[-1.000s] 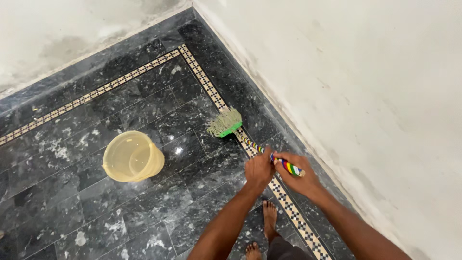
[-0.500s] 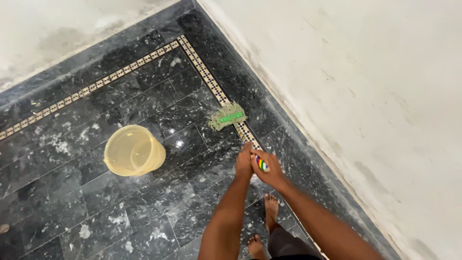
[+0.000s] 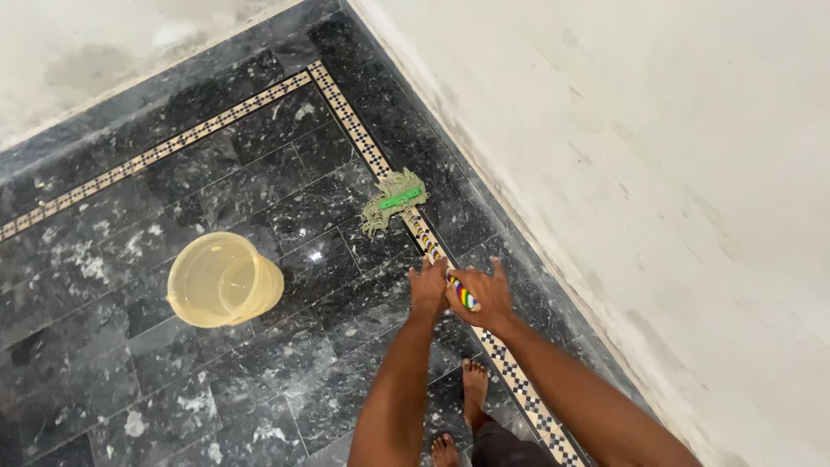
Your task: The person mops a tiled floor using a mop and a bucket, moving the mop across the surface and along the base of the walls.
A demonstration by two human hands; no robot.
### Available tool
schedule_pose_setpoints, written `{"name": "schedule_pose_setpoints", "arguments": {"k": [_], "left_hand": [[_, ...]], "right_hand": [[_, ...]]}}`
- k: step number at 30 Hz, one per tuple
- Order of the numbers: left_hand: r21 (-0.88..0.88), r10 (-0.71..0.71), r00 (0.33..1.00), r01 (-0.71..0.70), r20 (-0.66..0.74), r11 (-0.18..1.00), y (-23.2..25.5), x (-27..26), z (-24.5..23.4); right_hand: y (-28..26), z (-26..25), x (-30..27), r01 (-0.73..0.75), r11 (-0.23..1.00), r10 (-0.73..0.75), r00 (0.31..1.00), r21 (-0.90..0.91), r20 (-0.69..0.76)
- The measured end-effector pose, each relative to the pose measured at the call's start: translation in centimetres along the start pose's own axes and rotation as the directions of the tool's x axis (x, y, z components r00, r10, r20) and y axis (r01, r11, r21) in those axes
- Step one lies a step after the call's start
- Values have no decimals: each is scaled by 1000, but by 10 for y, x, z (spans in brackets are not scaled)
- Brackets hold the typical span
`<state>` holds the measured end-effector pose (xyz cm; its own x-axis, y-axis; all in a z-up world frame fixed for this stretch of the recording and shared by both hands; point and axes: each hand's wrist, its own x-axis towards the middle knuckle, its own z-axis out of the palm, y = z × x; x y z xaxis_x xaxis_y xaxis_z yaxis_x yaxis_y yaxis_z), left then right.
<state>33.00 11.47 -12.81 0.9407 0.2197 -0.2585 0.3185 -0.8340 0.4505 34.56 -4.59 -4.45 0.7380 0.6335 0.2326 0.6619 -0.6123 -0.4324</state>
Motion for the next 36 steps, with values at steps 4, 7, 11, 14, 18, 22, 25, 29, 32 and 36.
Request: {"name": "schedule_pose_setpoints", "arguments": {"k": [4,7,11,14,18,22,25,29,32,36], "left_hand": [[52,41,998,-44,55,998,28,-9,-12],[30,49,998,-50,38,998,48,-21,-18],[13,47,996,-48,75,999,73,-42,-22],[68,11,990,-20,137,997,93,-72,-21],[-230,-75,993,93,86,969,104,-126,-9],[-155,58,995,-46,78,987,118,-177,-5],[-150,119,989,-104,93,983,138,-208,-18],[-312,243,969,-247,-50,918,169,-251,-32],[-323,268,957,-291,-113,901,179,-267,-40],[-241,201,978,-210,-60,947,182,-246,-32]], "right_hand": [[4,-25,-2,-43,998,43,999,-42,12],[6,-44,-11,-128,991,131,987,-43,95],[13,-55,-34,-134,991,134,991,-6,27],[23,-53,-66,-144,987,149,986,-71,75],[11,-48,-119,-1,1000,1,994,5,-108],[-24,-83,-162,-37,998,33,997,-58,-72],[-50,-133,-181,-273,961,266,957,48,116],[-72,-183,-201,-239,946,236,971,221,41],[-78,-203,-211,-46,926,80,994,376,-77],[-67,-194,-210,-251,892,225,968,376,112]]}}
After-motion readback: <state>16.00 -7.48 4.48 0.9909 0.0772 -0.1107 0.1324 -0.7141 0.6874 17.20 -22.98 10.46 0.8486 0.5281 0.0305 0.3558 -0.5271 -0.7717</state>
